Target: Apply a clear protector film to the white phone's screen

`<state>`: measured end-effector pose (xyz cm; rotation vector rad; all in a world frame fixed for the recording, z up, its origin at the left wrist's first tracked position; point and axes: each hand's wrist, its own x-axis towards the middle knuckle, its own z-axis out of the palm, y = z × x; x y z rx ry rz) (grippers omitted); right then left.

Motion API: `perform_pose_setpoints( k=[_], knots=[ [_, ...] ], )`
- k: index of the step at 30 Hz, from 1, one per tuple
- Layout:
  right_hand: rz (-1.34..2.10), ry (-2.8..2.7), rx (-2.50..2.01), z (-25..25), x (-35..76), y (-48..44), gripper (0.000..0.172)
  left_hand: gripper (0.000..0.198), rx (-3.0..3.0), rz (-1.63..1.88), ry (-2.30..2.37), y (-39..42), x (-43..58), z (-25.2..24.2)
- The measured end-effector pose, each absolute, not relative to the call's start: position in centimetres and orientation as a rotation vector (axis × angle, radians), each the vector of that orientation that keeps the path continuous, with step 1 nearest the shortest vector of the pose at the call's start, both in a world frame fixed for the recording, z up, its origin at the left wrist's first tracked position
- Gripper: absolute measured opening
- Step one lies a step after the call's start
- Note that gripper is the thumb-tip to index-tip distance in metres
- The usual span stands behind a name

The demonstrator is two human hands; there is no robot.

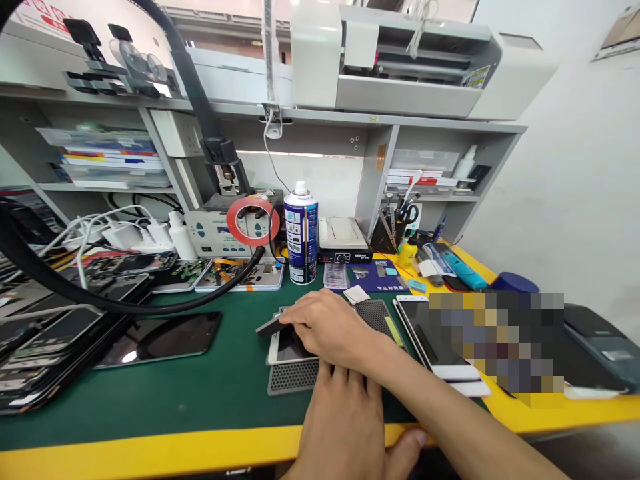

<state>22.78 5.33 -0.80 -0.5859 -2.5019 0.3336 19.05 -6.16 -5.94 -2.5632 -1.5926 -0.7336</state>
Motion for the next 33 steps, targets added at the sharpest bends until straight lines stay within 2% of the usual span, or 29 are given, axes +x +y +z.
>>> perform_pose_setpoints(
  k=[10,16,22,33],
  knots=[
    [0.273,-2.342,-0.688,-0.1,23.1,5.2,0.031,0.084,-2.452,-0.811,-1.526,-6.1,18.9,-5.7],
    [0.644,-2.163,-1.030,1.4,23.5,5.2,0.033,0.088,-2.457,-0.771,-1.520,-5.9,19.0,-5.6],
    [0.906,-2.121,-1.143,0.4,23.5,5.9,0.024,0.091,-2.485,-0.708,-1.539,-6.1,19.2,-6.0],
    [0.879,-2.130,-1.269,0.7,22.8,5.7,0.013,0.091,-2.485,-0.699,-1.541,-6.0,19.1,-5.9]
  ],
)
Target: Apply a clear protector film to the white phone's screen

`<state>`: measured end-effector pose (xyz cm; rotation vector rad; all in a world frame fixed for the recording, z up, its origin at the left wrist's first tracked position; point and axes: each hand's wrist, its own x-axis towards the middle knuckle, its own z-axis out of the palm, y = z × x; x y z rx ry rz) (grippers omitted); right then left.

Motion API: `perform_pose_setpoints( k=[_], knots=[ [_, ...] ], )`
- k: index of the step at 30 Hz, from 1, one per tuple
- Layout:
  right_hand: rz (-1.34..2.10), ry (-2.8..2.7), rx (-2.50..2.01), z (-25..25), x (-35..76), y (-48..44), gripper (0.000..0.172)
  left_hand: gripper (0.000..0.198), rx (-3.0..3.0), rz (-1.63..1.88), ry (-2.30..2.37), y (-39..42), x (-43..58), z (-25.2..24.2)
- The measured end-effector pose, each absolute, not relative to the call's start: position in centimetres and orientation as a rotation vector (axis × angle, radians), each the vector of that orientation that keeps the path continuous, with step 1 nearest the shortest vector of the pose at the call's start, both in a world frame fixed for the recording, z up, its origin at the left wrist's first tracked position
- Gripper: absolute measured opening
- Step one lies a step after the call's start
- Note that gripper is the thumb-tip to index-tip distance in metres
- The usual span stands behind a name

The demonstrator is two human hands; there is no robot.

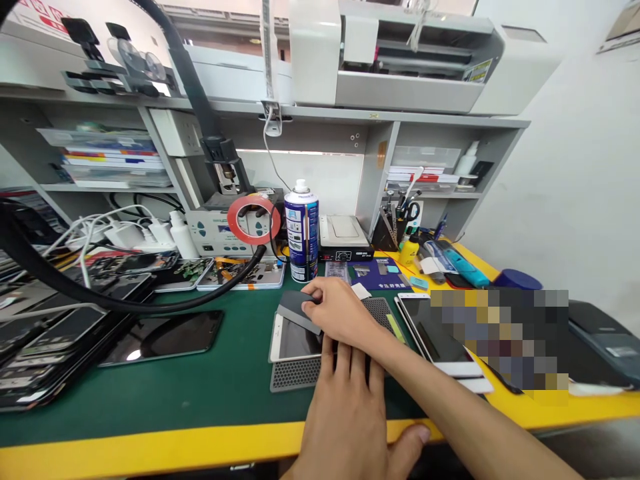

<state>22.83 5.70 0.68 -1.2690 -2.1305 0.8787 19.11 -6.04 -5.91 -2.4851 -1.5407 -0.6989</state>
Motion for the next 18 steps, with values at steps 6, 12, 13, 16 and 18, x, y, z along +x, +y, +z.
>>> perform_pose_setpoints(
  k=[6,12,13,16,18],
  knots=[
    [0.840,-2.147,-1.300,0.8,22.7,5.4,0.011,0.090,-2.470,-0.688,-1.513,-6.0,19.0,-5.6],
    [0.856,-2.170,-1.273,0.1,22.7,5.5,0.011,0.088,-2.456,-0.673,-1.523,-6.1,18.8,-5.2],
    [0.859,-2.176,-1.265,0.0,22.7,5.5,0.010,0.088,-2.454,-0.671,-1.527,-6.1,18.8,-5.1],
    [0.869,-2.193,-1.238,-0.2,22.6,5.4,0.010,0.088,-2.454,-0.666,-1.541,-6.3,18.8,-5.2],
    [0.879,-2.205,-1.217,-0.1,22.6,5.3,0.011,0.088,-2.456,-0.670,-1.547,-6.4,18.8,-5.3]
  ],
)
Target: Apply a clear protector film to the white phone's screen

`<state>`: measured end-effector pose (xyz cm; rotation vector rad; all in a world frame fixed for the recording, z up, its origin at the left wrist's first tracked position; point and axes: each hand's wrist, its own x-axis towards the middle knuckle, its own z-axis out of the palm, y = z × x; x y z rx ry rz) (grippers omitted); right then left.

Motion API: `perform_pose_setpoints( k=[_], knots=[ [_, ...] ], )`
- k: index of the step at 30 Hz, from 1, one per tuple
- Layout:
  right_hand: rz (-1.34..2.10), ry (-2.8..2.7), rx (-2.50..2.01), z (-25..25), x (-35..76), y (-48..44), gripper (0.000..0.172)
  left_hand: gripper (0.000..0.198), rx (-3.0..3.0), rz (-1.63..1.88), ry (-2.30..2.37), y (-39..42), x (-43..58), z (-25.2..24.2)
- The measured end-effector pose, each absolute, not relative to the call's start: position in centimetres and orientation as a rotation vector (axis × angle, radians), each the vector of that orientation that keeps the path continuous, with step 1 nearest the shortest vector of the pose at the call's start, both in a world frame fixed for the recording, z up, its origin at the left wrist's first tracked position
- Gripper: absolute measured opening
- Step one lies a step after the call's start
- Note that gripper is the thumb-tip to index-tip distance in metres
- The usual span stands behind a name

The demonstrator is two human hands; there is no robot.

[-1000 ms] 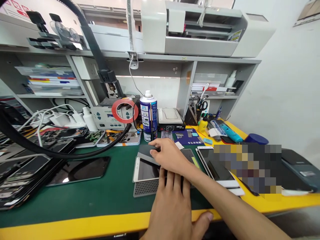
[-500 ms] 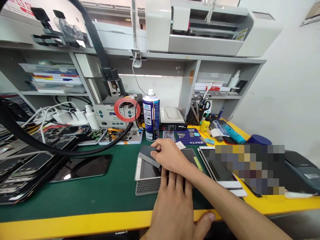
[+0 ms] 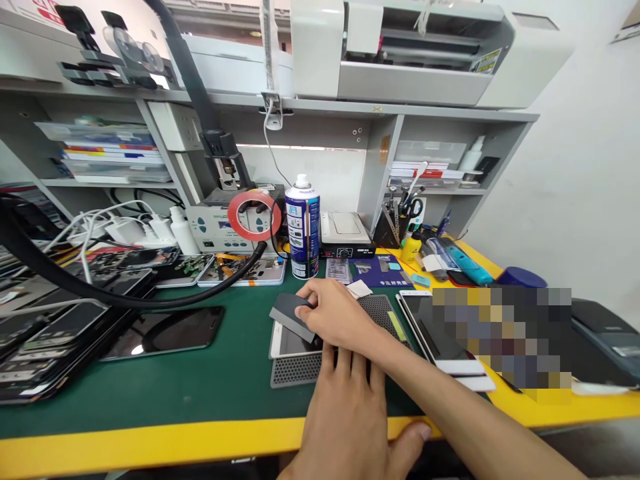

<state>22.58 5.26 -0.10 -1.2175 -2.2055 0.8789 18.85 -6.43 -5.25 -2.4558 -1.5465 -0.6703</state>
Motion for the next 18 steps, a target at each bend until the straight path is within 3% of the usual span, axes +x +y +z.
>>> perform_pose_setpoints(
  k=[18],
  knots=[
    [0.941,-2.292,-1.119,0.2,22.4,4.2,0.020,0.085,-2.553,-0.641,-1.580,-6.2,19.0,-5.6]
  ],
)
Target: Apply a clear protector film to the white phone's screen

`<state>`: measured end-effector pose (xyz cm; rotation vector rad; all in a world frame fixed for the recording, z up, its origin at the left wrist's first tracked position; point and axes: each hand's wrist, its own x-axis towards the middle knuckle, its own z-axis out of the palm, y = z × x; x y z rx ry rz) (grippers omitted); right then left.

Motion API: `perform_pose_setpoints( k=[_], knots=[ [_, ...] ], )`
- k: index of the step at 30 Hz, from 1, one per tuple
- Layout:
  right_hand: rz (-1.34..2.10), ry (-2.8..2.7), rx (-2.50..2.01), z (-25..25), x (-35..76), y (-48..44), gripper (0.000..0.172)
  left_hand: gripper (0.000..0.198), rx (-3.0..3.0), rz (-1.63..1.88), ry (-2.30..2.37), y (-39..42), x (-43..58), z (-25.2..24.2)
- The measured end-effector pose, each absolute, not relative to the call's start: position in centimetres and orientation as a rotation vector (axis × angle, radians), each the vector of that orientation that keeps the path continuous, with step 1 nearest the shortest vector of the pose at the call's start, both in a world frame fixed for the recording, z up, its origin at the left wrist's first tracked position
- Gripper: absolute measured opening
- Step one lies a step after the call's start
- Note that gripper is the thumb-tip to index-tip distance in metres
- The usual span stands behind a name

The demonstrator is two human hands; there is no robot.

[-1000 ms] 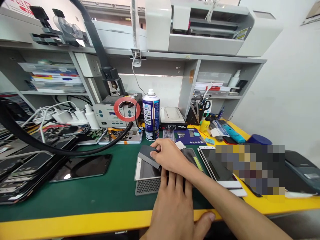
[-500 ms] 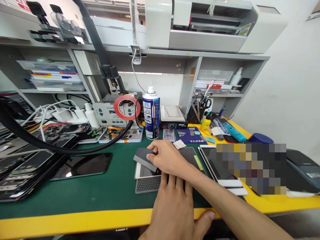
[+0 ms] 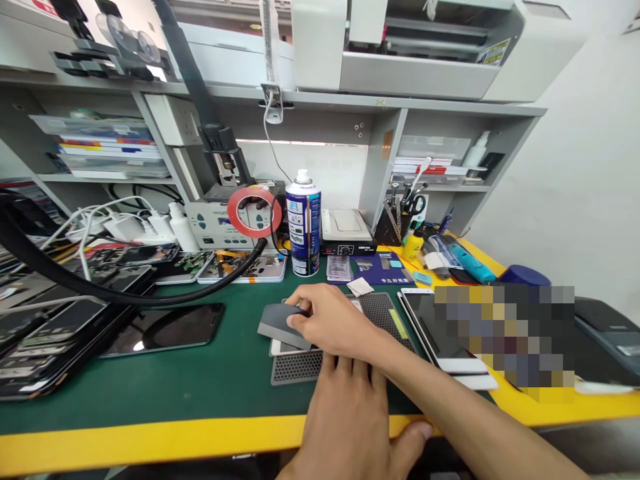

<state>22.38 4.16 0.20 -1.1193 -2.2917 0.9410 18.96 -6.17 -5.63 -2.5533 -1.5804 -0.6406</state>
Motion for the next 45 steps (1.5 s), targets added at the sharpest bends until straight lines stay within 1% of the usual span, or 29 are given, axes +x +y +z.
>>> perform_pose_setpoints(
  k=[9,14,17,20,25,29,34,45],
  knots=[
    [0.998,-2.301,-1.072,-0.2,22.4,3.9,0.016,0.084,-2.559,-0.584,-1.579,-6.2,19.0,-5.5],
    [1.161,-2.265,-1.010,0.4,22.4,3.8,0.018,0.082,-2.541,-0.610,-1.576,-6.3,19.0,-5.5],
    [1.233,-2.167,-0.992,1.5,23.2,4.4,0.019,0.087,-2.506,-0.621,-1.569,-6.2,18.9,-5.3],
    [1.136,-2.086,-1.037,2.5,24.4,5.4,0.017,0.093,-2.520,-0.640,-1.566,-6.1,18.9,-5.3],
    [0.946,-2.143,-1.098,2.7,25.9,6.4,0.013,0.092,-2.547,-0.647,-1.587,-6.0,19.0,-5.5],
    [0.927,-2.253,-1.065,2.7,26.2,6.3,0.010,0.093,-2.532,-0.656,-1.604,-6.0,19.0,-5.6],
    [0.847,-2.339,-1.064,2.8,26.4,6.1,0.012,0.094,-2.529,-0.714,-1.599,-6.1,19.0,-5.7],
    [0.769,-2.397,-1.122,2.9,26.4,5.6,0.012,0.091,-2.596,-0.699,-1.592,-6.1,18.8,-5.4]
  ],
)
